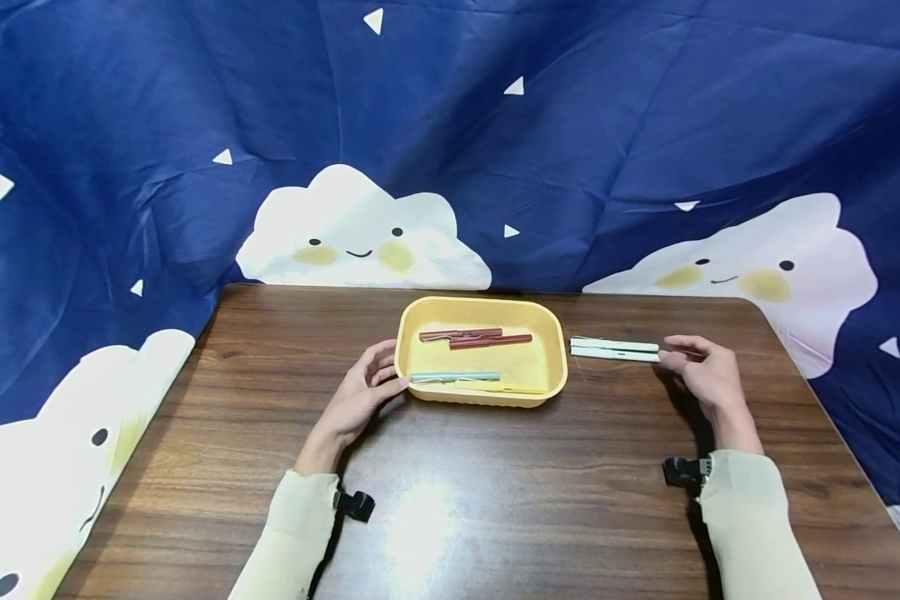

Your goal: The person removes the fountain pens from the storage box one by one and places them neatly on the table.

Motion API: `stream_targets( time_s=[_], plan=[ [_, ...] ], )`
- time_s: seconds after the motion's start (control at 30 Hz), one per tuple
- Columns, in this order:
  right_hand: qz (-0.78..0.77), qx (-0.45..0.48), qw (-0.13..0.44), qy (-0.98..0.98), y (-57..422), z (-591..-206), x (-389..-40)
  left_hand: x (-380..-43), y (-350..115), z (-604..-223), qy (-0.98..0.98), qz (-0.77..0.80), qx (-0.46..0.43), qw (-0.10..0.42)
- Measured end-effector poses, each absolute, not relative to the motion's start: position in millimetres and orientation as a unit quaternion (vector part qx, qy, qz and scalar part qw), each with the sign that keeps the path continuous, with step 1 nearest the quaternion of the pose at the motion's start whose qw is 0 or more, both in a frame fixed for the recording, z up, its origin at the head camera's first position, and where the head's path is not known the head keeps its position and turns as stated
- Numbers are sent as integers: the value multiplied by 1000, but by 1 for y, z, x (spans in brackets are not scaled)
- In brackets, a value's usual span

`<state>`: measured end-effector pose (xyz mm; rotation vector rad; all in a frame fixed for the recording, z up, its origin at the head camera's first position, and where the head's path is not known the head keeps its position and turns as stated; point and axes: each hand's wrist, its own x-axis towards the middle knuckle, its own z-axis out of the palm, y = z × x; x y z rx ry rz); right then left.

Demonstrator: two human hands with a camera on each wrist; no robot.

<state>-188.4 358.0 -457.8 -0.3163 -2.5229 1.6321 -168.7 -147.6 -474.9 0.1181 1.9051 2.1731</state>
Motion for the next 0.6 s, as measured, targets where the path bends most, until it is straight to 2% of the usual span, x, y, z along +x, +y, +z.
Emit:
stream_targets(
  time_s=[0.6],
  plan=[
    [573, -26, 75, -816, 311, -435, -188, -169, -147, -475, 646, 752, 41, 124]
  ],
)
